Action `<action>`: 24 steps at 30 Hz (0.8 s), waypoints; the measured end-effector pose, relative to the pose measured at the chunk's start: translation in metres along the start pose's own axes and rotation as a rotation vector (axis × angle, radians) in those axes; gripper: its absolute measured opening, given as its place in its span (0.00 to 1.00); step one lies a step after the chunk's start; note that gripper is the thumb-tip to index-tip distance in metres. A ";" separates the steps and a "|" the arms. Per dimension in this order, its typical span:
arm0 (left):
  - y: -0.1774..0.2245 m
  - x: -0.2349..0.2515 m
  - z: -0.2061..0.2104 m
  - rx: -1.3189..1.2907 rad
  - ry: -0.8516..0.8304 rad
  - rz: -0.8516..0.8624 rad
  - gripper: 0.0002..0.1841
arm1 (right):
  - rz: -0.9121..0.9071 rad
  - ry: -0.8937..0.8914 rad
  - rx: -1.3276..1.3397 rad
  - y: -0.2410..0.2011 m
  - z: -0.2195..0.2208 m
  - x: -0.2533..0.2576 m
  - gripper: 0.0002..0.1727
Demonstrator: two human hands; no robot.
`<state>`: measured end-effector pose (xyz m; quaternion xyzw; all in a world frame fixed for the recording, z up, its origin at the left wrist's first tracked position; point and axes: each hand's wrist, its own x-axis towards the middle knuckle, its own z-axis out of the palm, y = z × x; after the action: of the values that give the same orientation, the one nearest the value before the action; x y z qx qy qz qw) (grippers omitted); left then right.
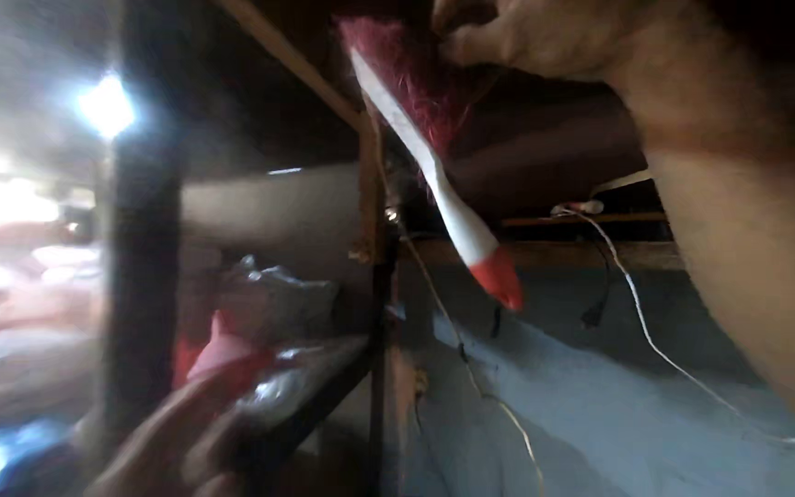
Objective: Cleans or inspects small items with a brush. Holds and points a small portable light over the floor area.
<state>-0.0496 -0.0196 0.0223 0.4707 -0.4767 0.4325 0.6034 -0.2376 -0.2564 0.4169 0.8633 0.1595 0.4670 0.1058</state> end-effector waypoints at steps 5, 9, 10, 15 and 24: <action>0.093 -0.086 0.021 -1.257 -0.165 -0.577 0.44 | -0.720 -0.035 0.673 -0.039 0.171 -0.058 0.13; 0.161 -0.207 -0.033 -1.093 0.129 -0.760 0.21 | -0.297 -0.212 0.926 -0.247 0.230 -0.195 0.07; 0.178 -0.234 -0.044 -1.019 0.211 -0.820 0.19 | -0.239 -0.241 1.079 -0.267 0.260 -0.220 0.08; 0.231 -0.299 -0.130 -0.299 0.315 -1.133 0.17 | 0.542 -0.202 2.322 -0.355 0.363 -0.338 0.10; 0.246 -0.356 -0.195 0.434 0.443 -1.290 0.18 | 0.857 -0.554 2.875 -0.432 0.404 -0.388 0.11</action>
<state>-0.3162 0.1906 -0.3087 0.6695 0.1274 0.1600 0.7141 -0.1734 -0.0145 -0.2446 0.2683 0.1855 -0.2560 -0.9100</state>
